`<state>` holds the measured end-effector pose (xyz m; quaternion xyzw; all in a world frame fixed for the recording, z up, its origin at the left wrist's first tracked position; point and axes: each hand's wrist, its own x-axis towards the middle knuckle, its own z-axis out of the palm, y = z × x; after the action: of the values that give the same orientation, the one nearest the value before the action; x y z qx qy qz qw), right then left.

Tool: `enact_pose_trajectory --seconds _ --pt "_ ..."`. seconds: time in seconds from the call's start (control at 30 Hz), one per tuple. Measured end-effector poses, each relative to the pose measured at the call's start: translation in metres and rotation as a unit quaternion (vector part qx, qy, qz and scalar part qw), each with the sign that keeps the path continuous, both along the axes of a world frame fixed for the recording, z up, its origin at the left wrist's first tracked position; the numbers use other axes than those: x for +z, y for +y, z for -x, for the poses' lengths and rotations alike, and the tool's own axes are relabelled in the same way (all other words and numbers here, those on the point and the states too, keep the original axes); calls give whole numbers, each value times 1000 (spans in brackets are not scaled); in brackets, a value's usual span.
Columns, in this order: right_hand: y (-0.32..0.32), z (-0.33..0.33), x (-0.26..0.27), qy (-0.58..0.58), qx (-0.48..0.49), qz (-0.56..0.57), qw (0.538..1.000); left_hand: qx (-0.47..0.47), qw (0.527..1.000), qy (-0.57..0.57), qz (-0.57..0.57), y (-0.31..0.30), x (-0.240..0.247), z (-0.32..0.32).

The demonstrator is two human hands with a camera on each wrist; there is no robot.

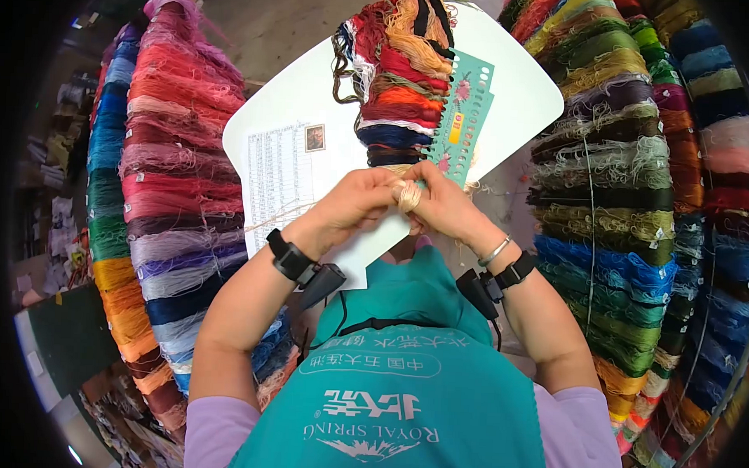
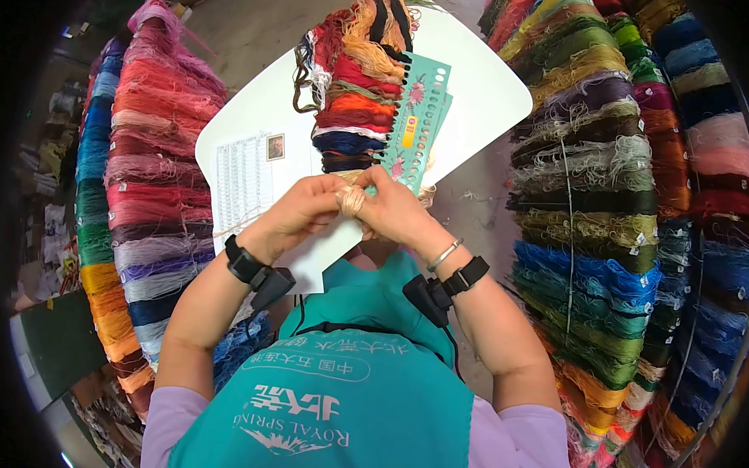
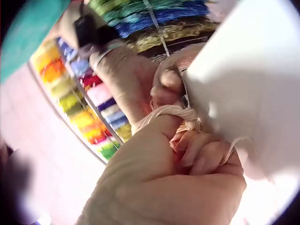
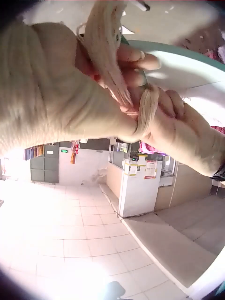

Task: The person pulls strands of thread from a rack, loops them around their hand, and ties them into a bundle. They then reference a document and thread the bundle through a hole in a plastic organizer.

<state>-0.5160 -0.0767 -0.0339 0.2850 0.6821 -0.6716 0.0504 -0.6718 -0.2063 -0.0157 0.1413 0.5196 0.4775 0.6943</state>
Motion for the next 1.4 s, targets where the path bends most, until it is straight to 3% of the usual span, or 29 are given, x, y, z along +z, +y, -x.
enact_pose_trajectory --seconds 0.13,0.23,0.3,0.33,0.4,0.5,0.57,0.6,0.67,0.73,0.8,0.87,0.9,0.93,0.97,1.0,1.07,1.13,1.2,1.3,1.4 --pt "4 2 -4 -9 35 -43 998 106 981 -156 -55 -29 20 14" --pt "6 -1 -31 73 56 -214 972 236 933 -228 -151 -67 19 38" --pt "4 4 0 -12 49 -104 993 188 899 -248 -308 -88 24 68" --pt "4 5 10 -55 46 -48 996 184 905 -210 -319 -91 29 73" --pt "4 5 4 -40 50 -59 996 244 900 -227 -280 -100 19 80" --pt "2 7 5 -43 52 -67 995 356 830 -277 -327 -103 32 92" --pt "1 6 7 -54 57 -82 994 359 775 -315 -414 -107 59 119" --pt "0 5 7 -58 62 -95 992 360 778 -308 -413 -120 55 144" --pt "-3 7 10 -68 66 -118 989 383 841 -253 -285 -140 42 192" --pt "-6 8 18 -80 62 -139 985 453 889 -8 -67 -133 50 204" --pt "-7 5 17 -55 55 -136 988 348 901 248 77 -140 38 207" --pt "-8 -2 12 -12 33 -127 991 211 858 423 200 -144 42 195" --pt "-10 -6 8 17 16 -118 993 219 895 344 180 -147 47 189" --pt "-12 -11 6 45 1 -109 993 257 939 216 79 -146 41 181" --pt "-15 -15 9 48 -4 -140 989 289 954 81 -24 -143 30 171" --pt "-18 -19 17 51 -8 -172 984 314 939 -56 -126 -140 23 160" --pt "-23 -22 17 99 -18 -248 964 323 938 52 -114 -107 35 97" --pt "-28 -20 8 185 -28 -335 923 210 956 187 -84 -80 28 63" --pt "-31 -16 5 163 -2 -389 907 33 905 397 -147 -69 1 53" --pt "-34 -8 -4 128 16 -444 887 -58 777 589 -214 -55 -15 41" --pt "-35 -2 -9 89 18 -452 887 -119 727 665 -126 -46 -4 30"
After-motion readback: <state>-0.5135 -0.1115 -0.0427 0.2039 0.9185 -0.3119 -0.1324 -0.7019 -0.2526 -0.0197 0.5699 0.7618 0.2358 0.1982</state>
